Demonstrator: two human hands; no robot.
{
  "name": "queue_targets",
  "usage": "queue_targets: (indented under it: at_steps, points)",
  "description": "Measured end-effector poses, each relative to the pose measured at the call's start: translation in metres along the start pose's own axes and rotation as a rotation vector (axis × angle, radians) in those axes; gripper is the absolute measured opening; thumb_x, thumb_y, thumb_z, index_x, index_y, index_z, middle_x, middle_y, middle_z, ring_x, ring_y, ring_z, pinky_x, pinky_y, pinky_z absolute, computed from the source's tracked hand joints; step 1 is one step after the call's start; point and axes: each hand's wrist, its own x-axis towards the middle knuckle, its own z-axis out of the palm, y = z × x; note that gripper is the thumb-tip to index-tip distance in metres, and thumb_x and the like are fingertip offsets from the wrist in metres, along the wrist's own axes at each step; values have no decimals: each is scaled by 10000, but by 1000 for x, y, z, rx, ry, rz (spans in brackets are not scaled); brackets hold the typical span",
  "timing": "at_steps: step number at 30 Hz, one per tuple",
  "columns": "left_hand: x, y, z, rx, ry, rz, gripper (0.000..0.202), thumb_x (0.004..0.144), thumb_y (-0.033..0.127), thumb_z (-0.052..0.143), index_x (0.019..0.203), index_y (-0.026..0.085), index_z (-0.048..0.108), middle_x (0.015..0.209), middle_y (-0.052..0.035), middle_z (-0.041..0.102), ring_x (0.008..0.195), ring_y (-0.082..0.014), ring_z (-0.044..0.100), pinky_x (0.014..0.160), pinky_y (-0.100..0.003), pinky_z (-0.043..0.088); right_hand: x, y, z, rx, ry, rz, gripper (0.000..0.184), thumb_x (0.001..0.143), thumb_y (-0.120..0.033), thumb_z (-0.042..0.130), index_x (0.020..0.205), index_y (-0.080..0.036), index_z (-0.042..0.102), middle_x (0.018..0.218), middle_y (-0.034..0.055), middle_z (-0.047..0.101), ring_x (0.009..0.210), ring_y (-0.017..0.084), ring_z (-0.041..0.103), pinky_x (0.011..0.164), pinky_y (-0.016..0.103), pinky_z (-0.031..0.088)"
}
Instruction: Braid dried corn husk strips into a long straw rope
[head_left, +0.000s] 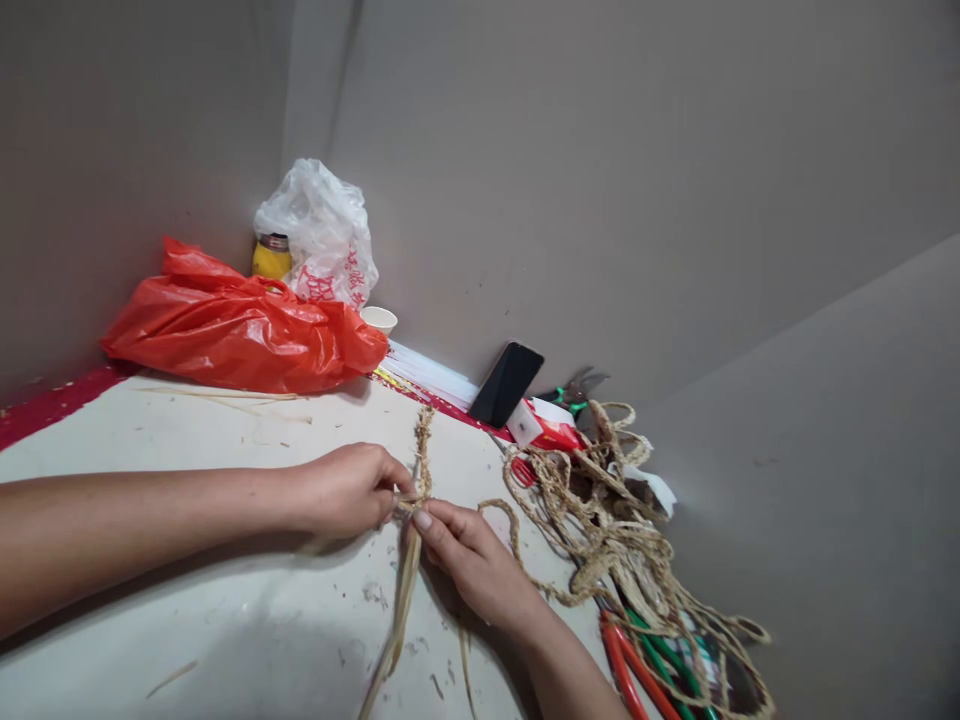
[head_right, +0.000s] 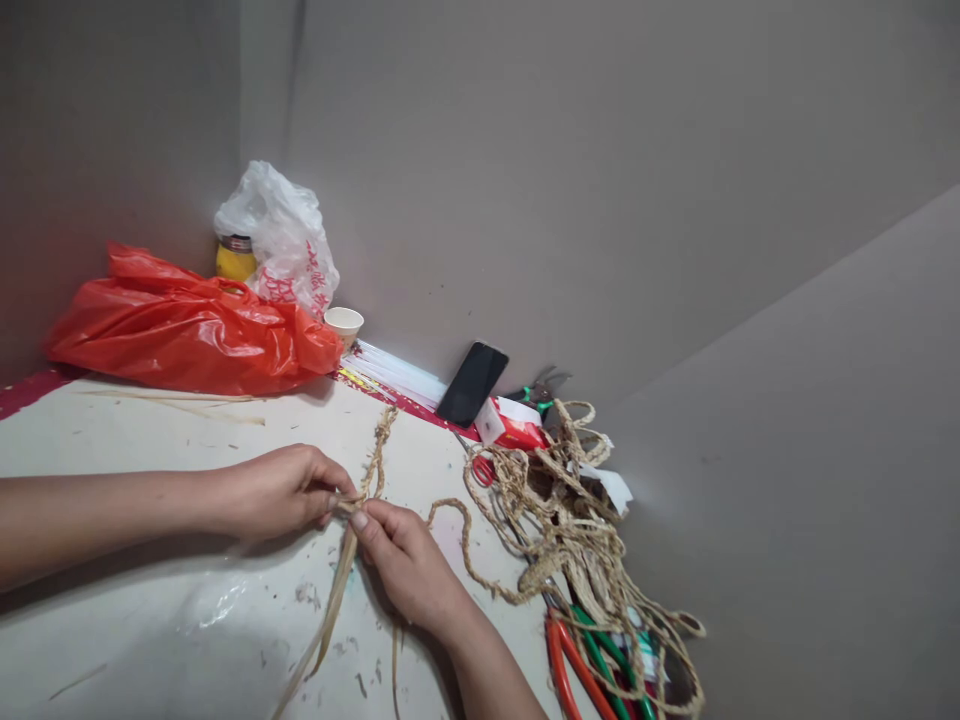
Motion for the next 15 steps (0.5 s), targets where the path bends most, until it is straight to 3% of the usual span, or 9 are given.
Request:
queue_targets:
  at_steps: [4,8,15]
  points:
    - [-1,3,2,51,3,1,311,746,141,391,827,173,690,726,5,649,657,-114,526,614,-197,365,0,0,0,-15,-1,11,382,910,-450,411,710,-153,545,583,-46,344,548,99,307,507,235,234]
    - [-3,8,3,84,21,-42,296,778,227,394,714,147,671,610,6,598,553,-107,466,518,-201,324,-1,0,1,70,2,28,379,901,-457,430,717,-154,566,567,-50,330,527,95,277,490,236,211]
    - [1,2,-3,-56,-40,-37,249,735,210,451,733,139,690,651,8,627,575,-97,472,551,-185,346,-1,-1,1,128,-27,60,390,890,-478,444,804,-153,643,545,-51,321,510,96,274,477,235,183]
